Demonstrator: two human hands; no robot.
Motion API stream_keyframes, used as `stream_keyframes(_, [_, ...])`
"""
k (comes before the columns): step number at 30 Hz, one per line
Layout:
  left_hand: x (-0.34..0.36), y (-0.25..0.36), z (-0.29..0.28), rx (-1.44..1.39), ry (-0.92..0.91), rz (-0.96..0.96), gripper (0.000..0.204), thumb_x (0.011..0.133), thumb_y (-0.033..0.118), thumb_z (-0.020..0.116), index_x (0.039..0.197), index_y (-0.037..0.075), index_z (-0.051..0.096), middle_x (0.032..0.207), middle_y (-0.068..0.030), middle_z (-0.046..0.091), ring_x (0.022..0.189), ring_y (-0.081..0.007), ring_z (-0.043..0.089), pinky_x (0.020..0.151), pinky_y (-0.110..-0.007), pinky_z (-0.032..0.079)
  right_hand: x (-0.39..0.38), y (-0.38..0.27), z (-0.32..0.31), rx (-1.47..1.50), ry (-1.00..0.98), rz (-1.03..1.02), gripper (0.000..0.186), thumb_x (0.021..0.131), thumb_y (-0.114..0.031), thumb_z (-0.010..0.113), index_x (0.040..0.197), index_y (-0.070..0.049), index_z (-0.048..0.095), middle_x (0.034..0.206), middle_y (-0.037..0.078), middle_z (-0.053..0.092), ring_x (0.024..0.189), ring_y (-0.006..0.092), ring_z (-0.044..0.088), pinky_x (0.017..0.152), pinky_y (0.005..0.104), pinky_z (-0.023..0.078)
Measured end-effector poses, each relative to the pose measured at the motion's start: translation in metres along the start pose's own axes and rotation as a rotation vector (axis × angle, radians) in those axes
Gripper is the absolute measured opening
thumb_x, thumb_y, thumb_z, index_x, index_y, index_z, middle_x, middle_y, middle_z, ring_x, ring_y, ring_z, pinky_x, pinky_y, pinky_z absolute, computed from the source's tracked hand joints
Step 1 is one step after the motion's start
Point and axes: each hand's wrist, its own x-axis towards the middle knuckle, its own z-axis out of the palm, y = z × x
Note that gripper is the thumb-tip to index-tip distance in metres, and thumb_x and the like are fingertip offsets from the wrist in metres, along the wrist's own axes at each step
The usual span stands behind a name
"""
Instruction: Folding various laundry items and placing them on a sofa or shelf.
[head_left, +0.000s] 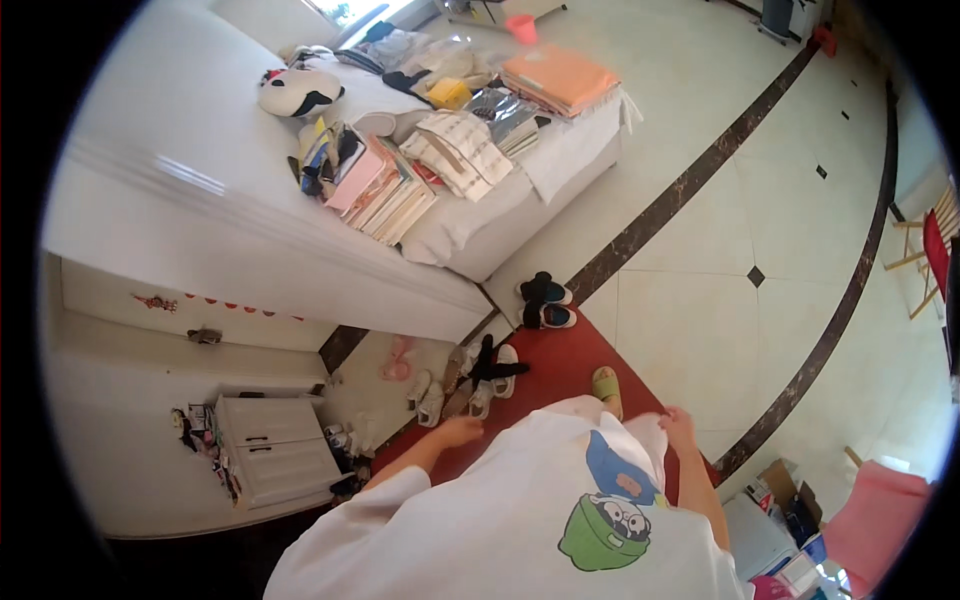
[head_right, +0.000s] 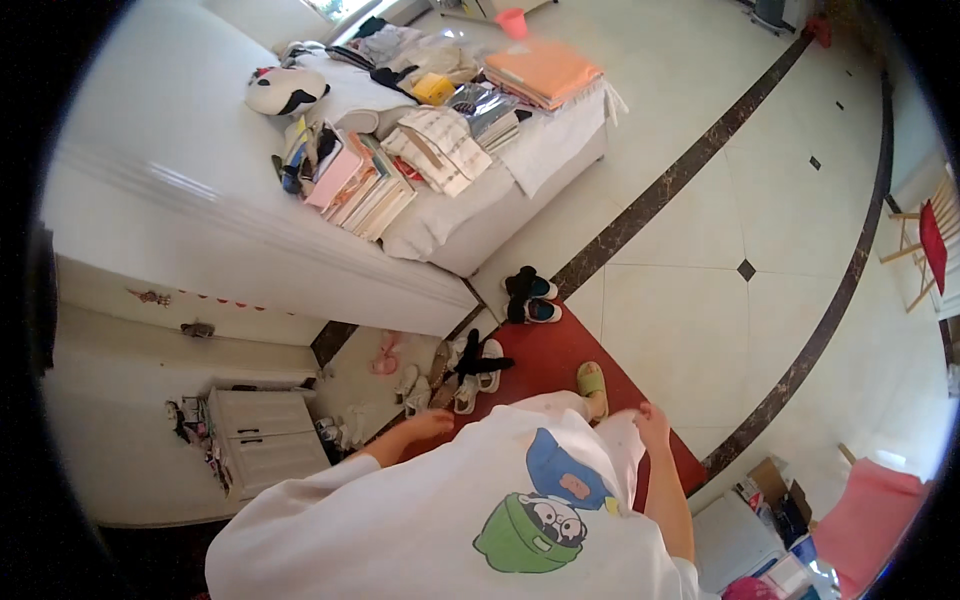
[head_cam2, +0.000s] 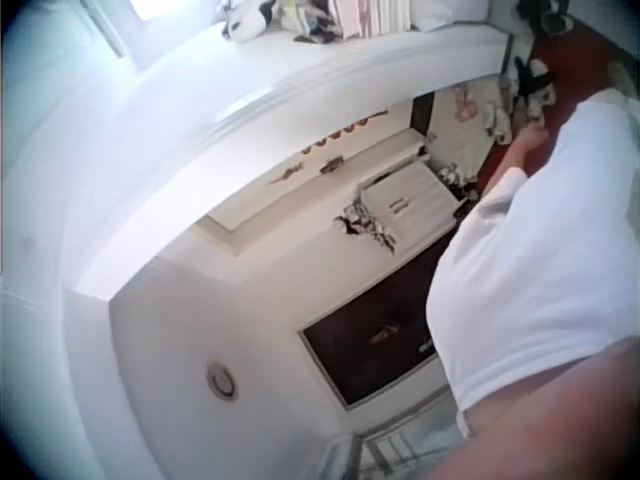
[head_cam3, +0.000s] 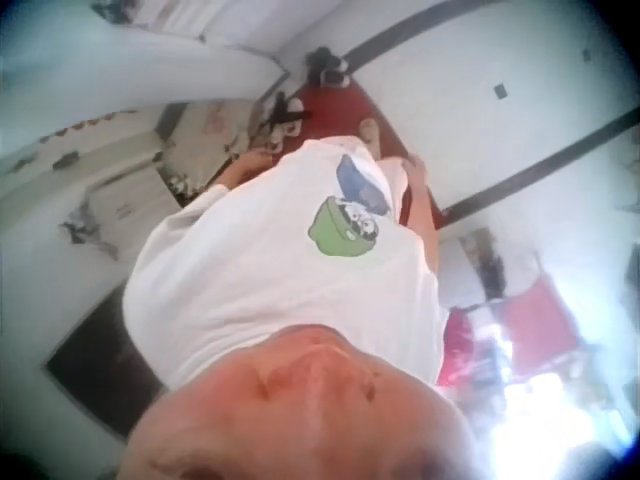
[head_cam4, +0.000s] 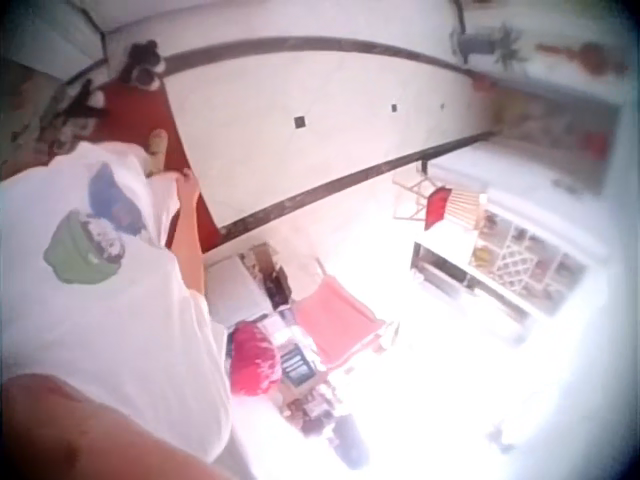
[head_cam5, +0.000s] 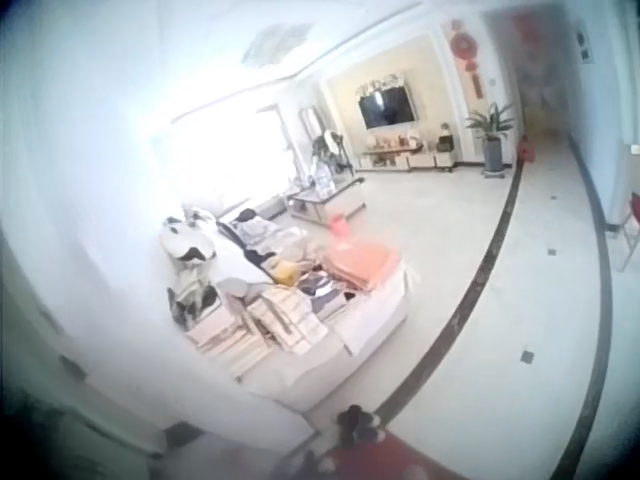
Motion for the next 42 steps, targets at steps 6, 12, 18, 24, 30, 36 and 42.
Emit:
stream_keyframes(6, [0.06, 0.121, -0.077, -0.62, 0.247, 0.082, 0.034, 0.079, 0.02, 0.054, 0.107, 0.003, 0.05, 0.093, -0.009, 0.057, 0.08, -0.0132, 0.052, 0.07, -0.025, 0.043, 0.062, -0.108, -0.06, -0.152, 0.011, 0.195, 0.037, 0.07, -0.009, 0.052, 0.105, 0.002, 0.051, 0.081, 0.016, 0.058, 0.075, 0.021, 0.058, 0.065, 0.0321, 0.045])
stream_keyframes(12, [0.122, 0.145, -0.081, -0.465, 0.247, 0.165, 0.036, 0.078, 0.023, 0.053, 0.108, 0.004, 0.05, 0.104, -0.0114, 0.056, 0.095, -0.0217, 0.053, 0.081, -0.03, 0.041, 0.149, -0.062, -0.08, 0.322, -0.076, 0.653, 0.052, 0.078, -0.034, 0.051, 0.121, -0.008, 0.039, 0.117, 0.012, 0.047, 0.1, 0.0217, 0.05, 0.082, 0.035, 0.041])
stream_keyframes(18, [0.134, 0.199, -0.103, -0.233, 0.143, -0.111, 0.038, 0.076, 0.026, 0.053, 0.108, 0.005, 0.051, 0.105, -0.0139, 0.054, 0.099, -0.0242, 0.051, 0.084, -0.032, 0.04, 0.212, -0.281, -0.149, 0.37, -0.812, 0.443, 0.049, 0.08, -0.039, 0.047, 0.12, -0.011, 0.04, 0.122, 0.007, 0.041, 0.11, 0.0203, 0.04, 0.083, 0.0343, 0.039])
stream_keyframes(24, [0.171, 0.254, -0.175, -0.642, 0.372, -0.056, 0.042, 0.075, 0.023, 0.055, 0.112, 0.004, 0.047, 0.104, -0.0143, 0.054, 0.096, -0.0233, 0.053, 0.082, -0.031, 0.041, 0.343, -0.352, -0.114, 0.525, -0.728, 0.631, 0.054, 0.082, -0.035, 0.046, 0.126, -0.009, 0.031, 0.114, 0.009, 0.049, 0.104, 0.0197, 0.046, 0.089, 0.0389, 0.031])
stream_keyframes(30, [0.232, 0.23, -0.279, -0.821, 0.777, -0.004, 0.043, 0.074, 0.019, 0.058, 0.111, 0.001, 0.045, 0.098, -0.0147, 0.054, 0.09, -0.0229, 0.053, 0.079, -0.031, 0.041, 0.453, -0.423, -0.059, -0.041, -0.776, 0.457, 0.054, 0.081, -0.037, 0.047, 0.125, -0.01, 0.032, 0.112, 0.01, 0.05, 0.1, 0.0206, 0.047, 0.083, 0.0401, 0.032])
stream_keyframes(36, [0.322, 0.166, -0.416, -0.805, 1.208, -0.142, 0.052, 0.068, 0.017, 0.059, 0.113, -0.001, 0.041, 0.109, -0.0186, 0.045, 0.098, -0.0314, 0.046, 0.085, -0.034, 0.037, 0.514, -0.492, -0.011, -0.055, -0.71, 0.45, 0.05, 0.081, -0.036, 0.046, 0.123, -0.01, 0.035, 0.108, 0.008, 0.052, 0.097, 0.0199, 0.049, 0.079, 0.0382, 0.036])
stream_keyframes(42, [0.383, 0.129, -0.524, -0.749, 1.415, -0.528, 0.067, 0.065, 0.021, 0.062, 0.12, 0.0, 0.03, 0.119, -0.0189, 0.033, 0.11, -0.0319, 0.033, 0.092, -0.038, 0.03, 0.548, -0.574, 0.056, -0.11, -0.705, 0.371, 0.045, 0.081, -0.028, 0.046, 0.12, -0.008, 0.037, 0.098, 0.006, 0.056, 0.088, 0.0155, 0.053, 0.072, 0.0328, 0.04])
